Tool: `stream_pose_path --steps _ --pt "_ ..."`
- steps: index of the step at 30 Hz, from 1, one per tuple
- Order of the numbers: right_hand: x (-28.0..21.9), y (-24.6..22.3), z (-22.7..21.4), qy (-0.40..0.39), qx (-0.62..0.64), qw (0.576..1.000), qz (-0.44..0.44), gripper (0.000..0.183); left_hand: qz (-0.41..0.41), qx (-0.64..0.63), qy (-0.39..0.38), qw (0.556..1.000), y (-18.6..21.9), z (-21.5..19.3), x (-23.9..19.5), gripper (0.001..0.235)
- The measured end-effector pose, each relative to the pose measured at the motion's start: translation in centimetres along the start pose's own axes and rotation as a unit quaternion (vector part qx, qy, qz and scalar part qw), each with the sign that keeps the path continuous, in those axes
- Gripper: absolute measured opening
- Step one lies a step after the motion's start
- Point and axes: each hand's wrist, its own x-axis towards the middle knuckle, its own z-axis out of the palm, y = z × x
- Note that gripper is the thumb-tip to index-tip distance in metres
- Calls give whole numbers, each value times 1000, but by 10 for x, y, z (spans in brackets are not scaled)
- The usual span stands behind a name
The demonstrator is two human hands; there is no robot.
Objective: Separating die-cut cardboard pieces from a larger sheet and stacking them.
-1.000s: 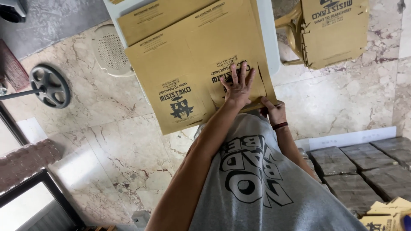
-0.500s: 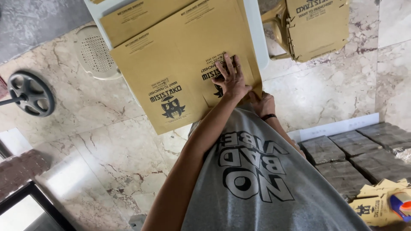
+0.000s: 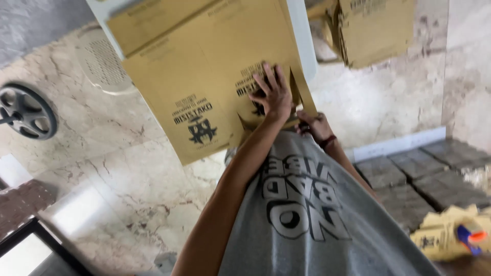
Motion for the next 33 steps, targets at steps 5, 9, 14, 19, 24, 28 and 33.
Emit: stream_pose_path --steps 5,9,14,19,24,28,33 --pt "-31 -102 15 -63 -71 989 116 87 51 -74 -62 994 -17 -42 -18 123" --pt "43 -60 -21 -71 -189 971 126 97 67 -36 7 997 -37 -56 14 86" --pt "58 -64 6 38 -512 853 87 76 30 -56 -106 992 -35 -82 44 125" --pt "49 -86 18 -21 -395 908 -136 49 39 -55 -65 996 -31 -81 49 115" --pt "43 -106 22 -54 -406 911 -54 54 38 -54 -75 995 -37 -80 47 101" --pt "66 -132 30 -38 -213 964 152 58 61 -30 -23 997 -51 -82 77 88" --pt "99 -146 38 -28 -157 961 226 58 -57 -160 -49 984 -44 -83 97 122"
